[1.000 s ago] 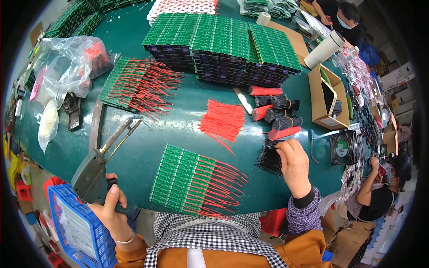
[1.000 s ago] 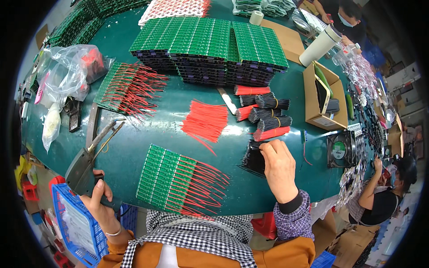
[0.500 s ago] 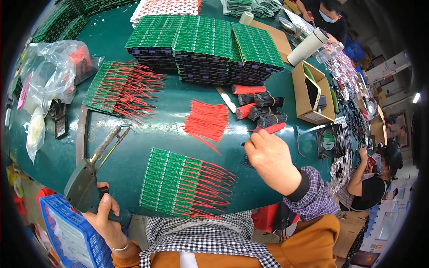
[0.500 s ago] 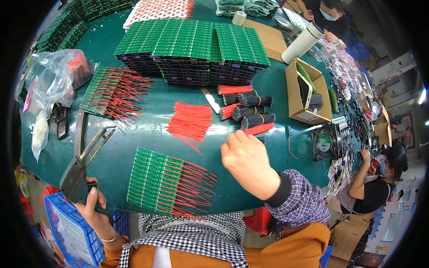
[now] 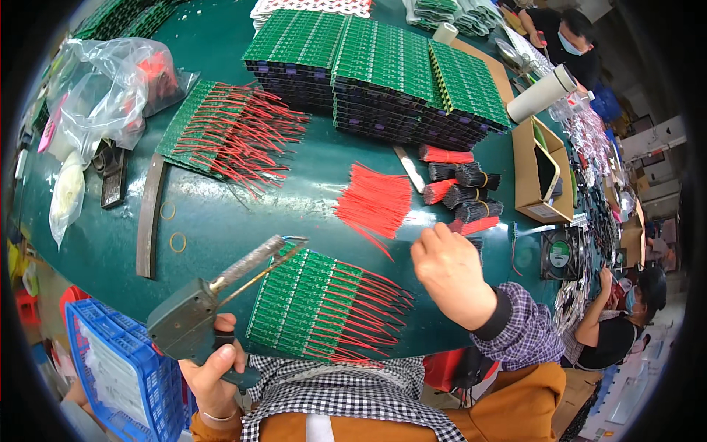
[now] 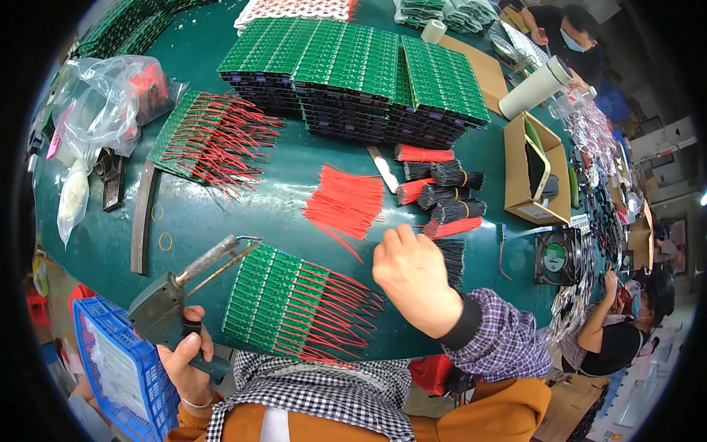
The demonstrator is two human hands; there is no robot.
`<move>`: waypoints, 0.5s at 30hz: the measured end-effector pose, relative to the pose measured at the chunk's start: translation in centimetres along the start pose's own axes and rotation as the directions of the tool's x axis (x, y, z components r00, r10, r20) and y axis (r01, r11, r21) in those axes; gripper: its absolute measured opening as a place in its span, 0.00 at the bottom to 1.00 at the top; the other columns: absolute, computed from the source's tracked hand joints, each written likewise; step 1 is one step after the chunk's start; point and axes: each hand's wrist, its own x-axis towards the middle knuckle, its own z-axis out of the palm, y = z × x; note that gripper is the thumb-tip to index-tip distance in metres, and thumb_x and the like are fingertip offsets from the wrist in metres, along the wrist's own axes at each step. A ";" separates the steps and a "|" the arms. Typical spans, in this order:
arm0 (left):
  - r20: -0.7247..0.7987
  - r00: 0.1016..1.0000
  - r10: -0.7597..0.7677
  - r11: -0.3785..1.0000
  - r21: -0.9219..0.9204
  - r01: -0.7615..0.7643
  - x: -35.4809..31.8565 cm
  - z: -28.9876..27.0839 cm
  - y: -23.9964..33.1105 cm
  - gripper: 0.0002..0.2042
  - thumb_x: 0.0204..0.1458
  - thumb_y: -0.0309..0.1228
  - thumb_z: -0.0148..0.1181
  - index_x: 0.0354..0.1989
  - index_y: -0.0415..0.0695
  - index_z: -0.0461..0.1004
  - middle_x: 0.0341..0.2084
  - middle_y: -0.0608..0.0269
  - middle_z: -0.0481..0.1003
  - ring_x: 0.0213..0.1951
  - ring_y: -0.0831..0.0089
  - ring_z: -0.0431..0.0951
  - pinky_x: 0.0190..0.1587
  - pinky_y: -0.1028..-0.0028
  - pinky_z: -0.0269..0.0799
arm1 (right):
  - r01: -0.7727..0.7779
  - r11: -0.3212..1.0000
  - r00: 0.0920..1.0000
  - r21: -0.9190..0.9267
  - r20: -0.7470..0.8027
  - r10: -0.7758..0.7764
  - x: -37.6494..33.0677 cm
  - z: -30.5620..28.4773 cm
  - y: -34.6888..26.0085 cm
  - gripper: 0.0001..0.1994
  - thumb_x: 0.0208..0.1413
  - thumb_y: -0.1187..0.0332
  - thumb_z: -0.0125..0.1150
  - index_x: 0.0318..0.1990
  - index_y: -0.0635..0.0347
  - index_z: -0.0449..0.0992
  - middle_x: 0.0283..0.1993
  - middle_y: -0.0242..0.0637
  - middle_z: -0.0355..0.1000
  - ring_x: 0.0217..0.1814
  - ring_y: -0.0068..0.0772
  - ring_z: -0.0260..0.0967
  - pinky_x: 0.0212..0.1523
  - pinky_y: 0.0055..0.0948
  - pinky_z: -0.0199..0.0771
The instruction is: The person positions red wires onto a circuit board panel by hand and solders them in place using a soldering tool.
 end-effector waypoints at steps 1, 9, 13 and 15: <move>-0.007 1.000 -0.003 1.000 0.004 0.003 -0.1 0.0 -0.1 0.28 0.48 0.29 0.70 0.57 0.31 0.69 0.47 0.44 0.77 0.21 0.73 0.72 0.19 0.77 0.68 | 0.005 1.000 1.000 0.006 0.002 -0.005 0.1 -0.4 -0.1 0.06 0.40 0.71 0.65 0.29 0.59 0.79 0.29 0.32 0.65 0.38 0.33 0.69 0.33 0.30 0.68; 0.110 0.981 -0.158 0.977 0.160 0.140 -1.6 -0.6 0.0 0.28 0.47 0.16 0.73 0.59 0.32 0.74 0.47 0.48 0.80 0.34 0.68 0.81 0.33 0.70 0.79 | 0.078 0.771 0.919 0.632 -0.346 0.191 2.2 -0.6 -5.9 0.17 0.44 0.79 0.66 0.46 0.69 0.82 0.41 0.40 0.77 0.39 0.39 0.77 0.36 0.34 0.80; 0.161 0.987 -0.014 0.914 0.402 -0.053 -2.3 -1.9 -1.3 0.24 0.50 0.17 0.71 0.57 0.31 0.73 0.45 0.50 0.80 0.25 0.75 0.75 0.24 0.76 0.71 | 0.050 0.767 0.934 0.639 -0.303 0.191 2.0 0.7 -7.0 0.19 0.45 0.78 0.67 0.48 0.69 0.81 0.42 0.40 0.77 0.40 0.39 0.76 0.37 0.33 0.81; 0.114 0.982 -0.151 0.877 0.474 0.080 -2.7 -1.9 -0.6 0.23 0.50 0.21 0.76 0.56 0.34 0.79 0.47 0.54 0.83 0.47 0.66 0.83 0.52 0.67 0.78 | 0.041 0.769 0.939 0.638 -0.288 0.189 1.8 0.9 -7.1 0.19 0.45 0.78 0.66 0.48 0.69 0.81 0.43 0.40 0.77 0.40 0.39 0.76 0.37 0.33 0.81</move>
